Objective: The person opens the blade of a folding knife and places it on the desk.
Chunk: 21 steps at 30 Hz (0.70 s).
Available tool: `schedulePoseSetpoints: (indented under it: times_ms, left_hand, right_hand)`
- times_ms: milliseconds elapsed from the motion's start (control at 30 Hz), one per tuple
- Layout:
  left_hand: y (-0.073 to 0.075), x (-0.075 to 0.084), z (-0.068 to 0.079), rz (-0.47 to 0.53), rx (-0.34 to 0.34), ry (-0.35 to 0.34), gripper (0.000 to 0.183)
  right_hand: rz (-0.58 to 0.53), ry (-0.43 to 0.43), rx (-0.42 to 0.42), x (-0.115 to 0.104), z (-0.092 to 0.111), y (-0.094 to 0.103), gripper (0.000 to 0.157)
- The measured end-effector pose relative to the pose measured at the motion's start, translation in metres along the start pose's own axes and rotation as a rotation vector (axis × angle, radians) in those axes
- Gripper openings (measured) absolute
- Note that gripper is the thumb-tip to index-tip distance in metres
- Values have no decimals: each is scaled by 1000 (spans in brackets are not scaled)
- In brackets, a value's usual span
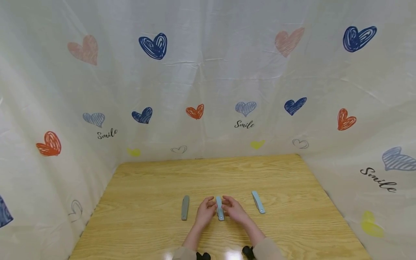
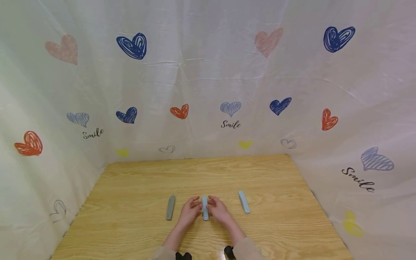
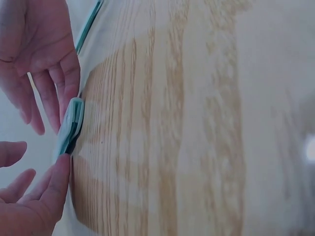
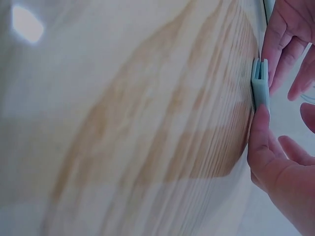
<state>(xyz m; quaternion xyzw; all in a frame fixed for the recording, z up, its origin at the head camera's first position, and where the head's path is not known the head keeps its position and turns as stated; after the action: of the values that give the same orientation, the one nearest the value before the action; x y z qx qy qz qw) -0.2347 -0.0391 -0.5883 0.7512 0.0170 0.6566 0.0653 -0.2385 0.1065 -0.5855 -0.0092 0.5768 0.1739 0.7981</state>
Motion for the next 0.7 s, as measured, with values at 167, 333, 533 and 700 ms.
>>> schedulePoseSetpoints:
  times_ms: [167,333,533,700]
  left_hand:
    - [-2,0,-2,18,27,-17,42]
    - [-3,0,-2,46,34,-53,43]
    - [-4,-2,-1,48,67,-45,43]
    - [-5,-2,1,34,102,-68,43]
  right_hand:
    - [8,4,14,0,-2,-1,48]
    - [10,9,32,-3,-1,-1,48]
    - [-17,3,53,-4,1,-1,48]
    - [-10,10,75,-4,1,-2,48]
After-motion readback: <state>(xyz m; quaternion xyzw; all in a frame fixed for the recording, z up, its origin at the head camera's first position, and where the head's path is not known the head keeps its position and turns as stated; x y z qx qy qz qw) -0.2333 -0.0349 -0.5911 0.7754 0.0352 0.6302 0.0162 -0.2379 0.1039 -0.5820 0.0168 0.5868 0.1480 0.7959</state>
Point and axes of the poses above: each hand's wrist, its own z-axis away from the middle knuckle, its own y-axis out of the back of the hand, x = y × z, the point moved 4 cm from there along -z, towards the middle knuckle, and after that the axes turned 13 degrees about -y, right-handed, at the moved point
